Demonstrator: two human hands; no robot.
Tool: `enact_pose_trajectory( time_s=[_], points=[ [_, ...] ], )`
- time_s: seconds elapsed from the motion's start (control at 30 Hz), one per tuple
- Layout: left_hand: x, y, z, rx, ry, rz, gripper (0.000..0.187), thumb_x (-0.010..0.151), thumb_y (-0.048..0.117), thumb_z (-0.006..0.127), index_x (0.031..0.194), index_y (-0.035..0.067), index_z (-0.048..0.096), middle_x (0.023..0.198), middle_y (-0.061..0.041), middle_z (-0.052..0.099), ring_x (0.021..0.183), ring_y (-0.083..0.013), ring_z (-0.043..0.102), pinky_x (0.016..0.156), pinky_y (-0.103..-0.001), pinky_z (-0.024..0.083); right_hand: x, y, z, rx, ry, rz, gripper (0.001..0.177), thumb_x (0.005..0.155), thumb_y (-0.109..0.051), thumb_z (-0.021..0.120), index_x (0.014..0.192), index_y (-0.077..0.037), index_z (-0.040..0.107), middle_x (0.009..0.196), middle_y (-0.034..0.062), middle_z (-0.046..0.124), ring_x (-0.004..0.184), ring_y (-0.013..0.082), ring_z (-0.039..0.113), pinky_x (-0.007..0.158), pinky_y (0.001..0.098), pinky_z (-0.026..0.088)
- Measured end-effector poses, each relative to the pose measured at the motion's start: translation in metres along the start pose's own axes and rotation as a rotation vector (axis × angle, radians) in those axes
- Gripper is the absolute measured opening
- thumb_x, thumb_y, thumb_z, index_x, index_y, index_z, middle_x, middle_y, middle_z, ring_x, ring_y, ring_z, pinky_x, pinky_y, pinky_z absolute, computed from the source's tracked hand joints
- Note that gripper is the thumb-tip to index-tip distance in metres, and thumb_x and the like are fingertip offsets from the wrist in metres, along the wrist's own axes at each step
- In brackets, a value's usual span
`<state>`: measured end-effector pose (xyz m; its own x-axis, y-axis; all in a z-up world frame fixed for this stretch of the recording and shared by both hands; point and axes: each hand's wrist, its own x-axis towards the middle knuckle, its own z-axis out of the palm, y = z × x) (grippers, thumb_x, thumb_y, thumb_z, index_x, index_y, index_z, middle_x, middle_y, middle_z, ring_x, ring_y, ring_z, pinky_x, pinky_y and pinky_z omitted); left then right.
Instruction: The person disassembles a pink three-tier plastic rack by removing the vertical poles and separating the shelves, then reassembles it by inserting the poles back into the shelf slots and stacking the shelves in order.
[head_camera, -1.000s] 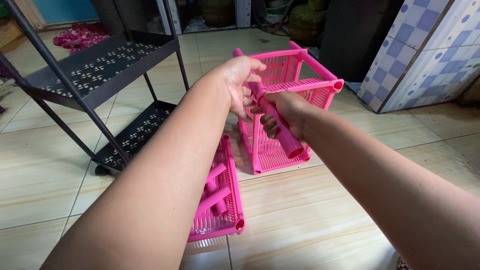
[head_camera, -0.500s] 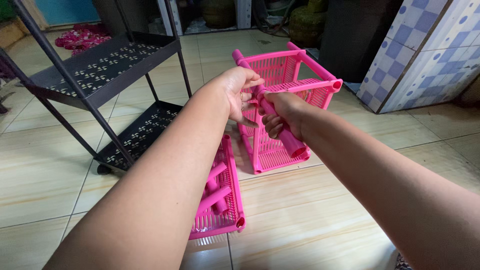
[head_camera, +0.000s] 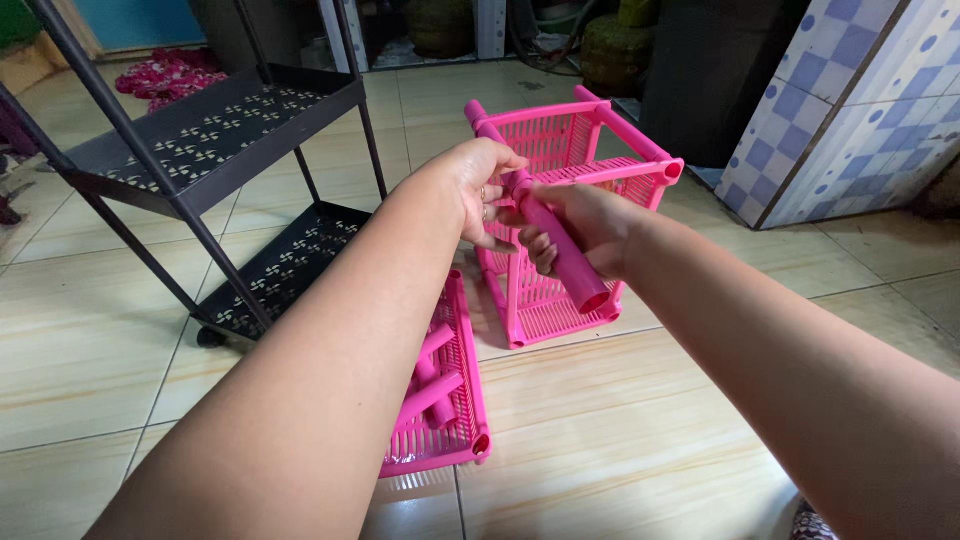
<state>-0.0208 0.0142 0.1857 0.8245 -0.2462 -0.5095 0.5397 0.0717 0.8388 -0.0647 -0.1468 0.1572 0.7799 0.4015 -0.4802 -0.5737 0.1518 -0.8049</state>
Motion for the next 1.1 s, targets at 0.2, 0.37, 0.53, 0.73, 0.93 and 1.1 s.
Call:
enact_pose_trajectory(
  time_s=[0.2,0.37,0.53,0.73,0.93,1.1],
  points=[
    [0.000,-0.001,0.005,0.040,0.035,0.021,0.025,0.091,0.029,0.062,0.114,0.020,0.066,0.147,-0.003,0.056,0.123,-0.0261,0.056,0.103,-0.073,0.046,0.004,-0.011,0.011,-0.262,0.226,-0.051,0.037,0.105,-0.034,0.046,0.098,-0.003,0.064,0.071,0.0028,0.058,0.059,0.0123,0.055,0.054,0.0273,0.051],
    [-0.003,-0.001,0.007,0.067,0.013,0.028,0.026,0.093,0.031,0.060,0.116,0.021,0.064,0.154,-0.003,0.049,0.130,-0.0259,0.053,0.103,-0.075,0.045,0.021,-0.004,0.009,-0.346,0.332,-0.125,0.045,0.107,-0.042,0.048,0.089,-0.003,0.061,0.062,-0.0015,0.046,0.049,0.0089,0.040,0.046,0.0259,0.037],
    [-0.005,-0.003,0.005,0.060,-0.003,0.030,0.029,0.094,0.031,0.058,0.121,0.024,0.064,0.160,-0.005,0.041,0.137,-0.0256,0.046,0.104,-0.075,0.043,0.025,0.004,0.009,-0.431,0.378,-0.172,0.043,0.107,-0.039,0.045,0.084,-0.005,0.055,0.060,0.0007,0.044,0.047,0.0119,0.039,0.044,0.0292,0.035],
    [0.000,-0.004,0.006,0.064,-0.018,0.034,0.033,0.094,0.032,0.058,0.126,0.022,0.061,0.160,-0.004,0.045,0.138,-0.0258,0.049,0.103,-0.075,0.044,0.024,0.004,0.009,-0.467,0.418,-0.193,0.047,0.107,-0.042,0.044,0.080,-0.005,0.050,0.059,0.0030,0.045,0.046,0.0144,0.041,0.044,0.0311,0.035],
    [0.008,-0.005,0.007,0.080,-0.034,0.049,0.038,0.095,0.028,0.053,0.132,0.027,0.063,0.154,-0.002,0.050,0.134,-0.0255,0.050,0.101,-0.072,0.044,0.018,0.001,0.009,-0.511,0.407,-0.207,0.045,0.106,-0.040,0.046,0.078,-0.005,0.048,0.057,0.0037,0.044,0.044,0.0163,0.041,0.042,0.0334,0.036],
    [0.011,-0.005,0.004,0.169,-0.023,0.072,0.045,0.097,0.019,0.049,0.137,0.033,0.063,0.151,-0.004,0.051,0.134,-0.0259,0.049,0.103,-0.068,0.046,-0.011,-0.013,0.010,-0.145,0.164,-0.025,0.045,0.107,-0.042,0.044,0.101,-0.002,0.063,0.077,0.0049,0.056,0.060,0.0118,0.052,0.051,0.0275,0.046]
  ],
)
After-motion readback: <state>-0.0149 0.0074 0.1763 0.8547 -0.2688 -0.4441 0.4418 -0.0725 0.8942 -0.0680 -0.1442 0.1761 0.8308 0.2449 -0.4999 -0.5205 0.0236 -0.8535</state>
